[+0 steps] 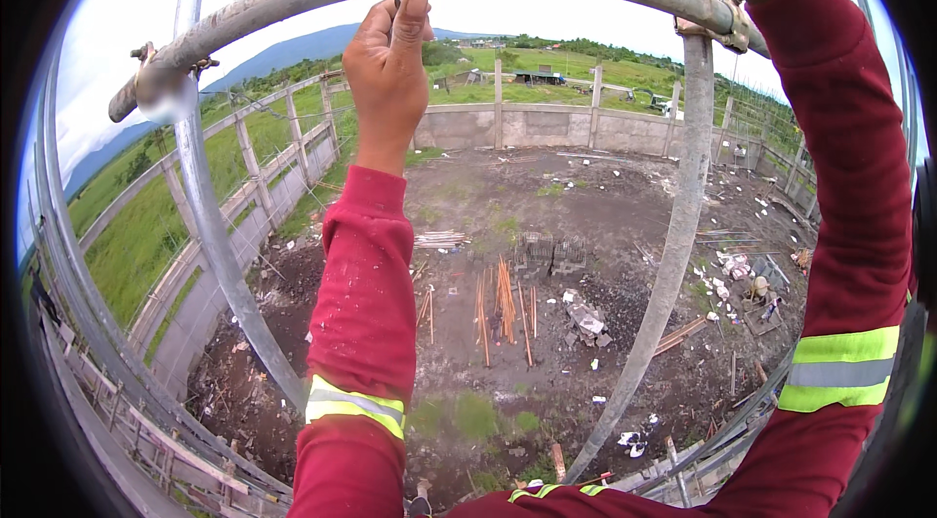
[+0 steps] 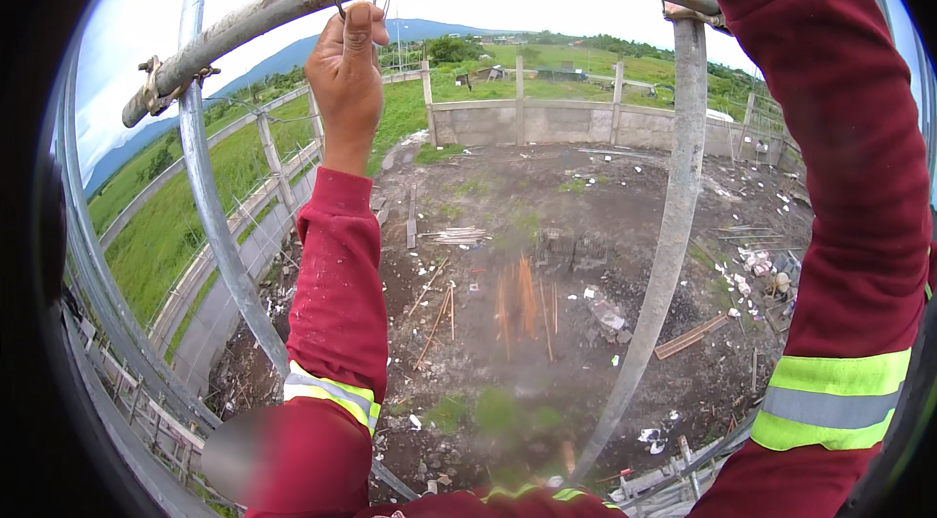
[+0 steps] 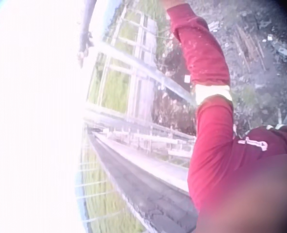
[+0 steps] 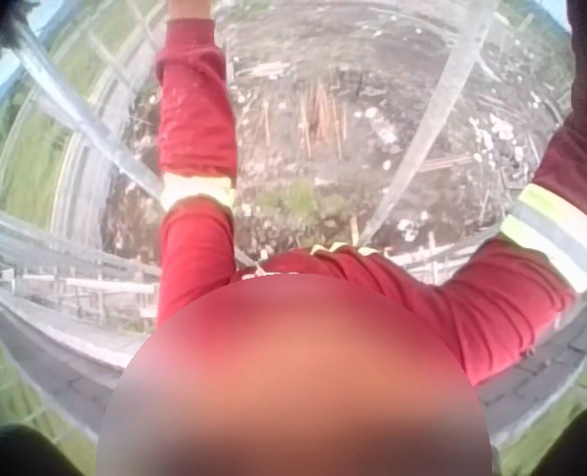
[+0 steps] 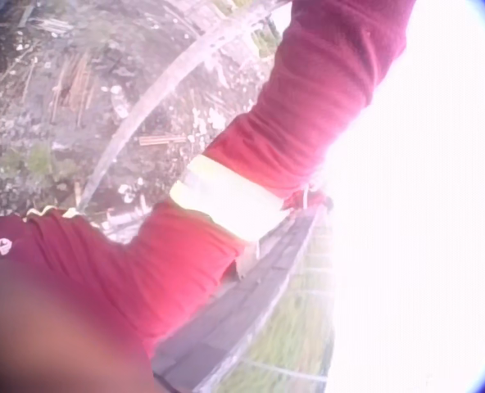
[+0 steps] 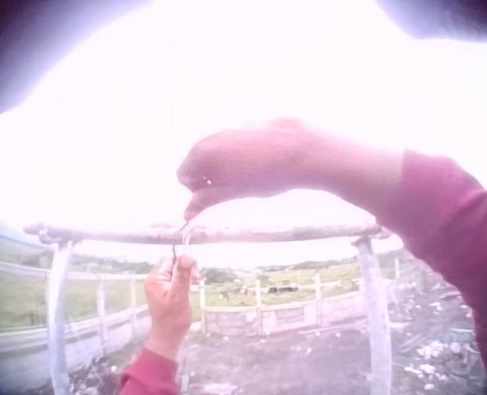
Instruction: The person stands on a scaffold and ties a metal wire around a horizontal scaffold pole. They then attach a rope with a hook to the tied wire and adjust the rope.
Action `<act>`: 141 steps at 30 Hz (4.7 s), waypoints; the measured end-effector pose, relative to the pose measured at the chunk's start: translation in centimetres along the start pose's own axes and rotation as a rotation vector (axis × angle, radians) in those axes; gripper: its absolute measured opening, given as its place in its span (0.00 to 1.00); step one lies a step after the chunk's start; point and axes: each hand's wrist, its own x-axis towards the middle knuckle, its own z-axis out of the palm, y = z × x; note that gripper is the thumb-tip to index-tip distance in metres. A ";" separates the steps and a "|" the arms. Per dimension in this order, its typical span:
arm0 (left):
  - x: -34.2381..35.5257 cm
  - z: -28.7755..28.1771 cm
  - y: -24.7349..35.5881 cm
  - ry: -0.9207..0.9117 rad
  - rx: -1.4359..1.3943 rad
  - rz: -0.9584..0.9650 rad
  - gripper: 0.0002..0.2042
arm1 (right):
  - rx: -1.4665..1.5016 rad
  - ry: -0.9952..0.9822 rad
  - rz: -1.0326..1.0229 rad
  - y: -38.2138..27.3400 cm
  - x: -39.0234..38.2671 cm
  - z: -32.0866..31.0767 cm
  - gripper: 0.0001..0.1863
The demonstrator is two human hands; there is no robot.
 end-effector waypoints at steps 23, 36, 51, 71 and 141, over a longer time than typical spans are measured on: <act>1.1 2.2 2.9 0.196 -0.032 -0.216 0.25 | 0.393 0.835 0.553 -6.6 -1.1 24.8 0.27; 1.2 2.1 3.0 0.174 0.053 -0.184 0.23 | 0.676 0.924 0.692 -3.1 8.4 29.0 0.10; 1.2 -1.0 3.4 -0.020 0.207 -0.418 0.12 | 1.636 0.848 0.680 -13.4 2.9 22.5 0.18; 2.2 -0.8 4.7 -0.127 0.152 -0.314 0.18 | 2.201 0.947 0.610 -18.7 -0.1 21.6 0.40; -0.3 4.4 -0.7 0.477 0.286 0.122 0.23 | 1.191 -0.572 0.021 10.1 14.3 19.9 0.27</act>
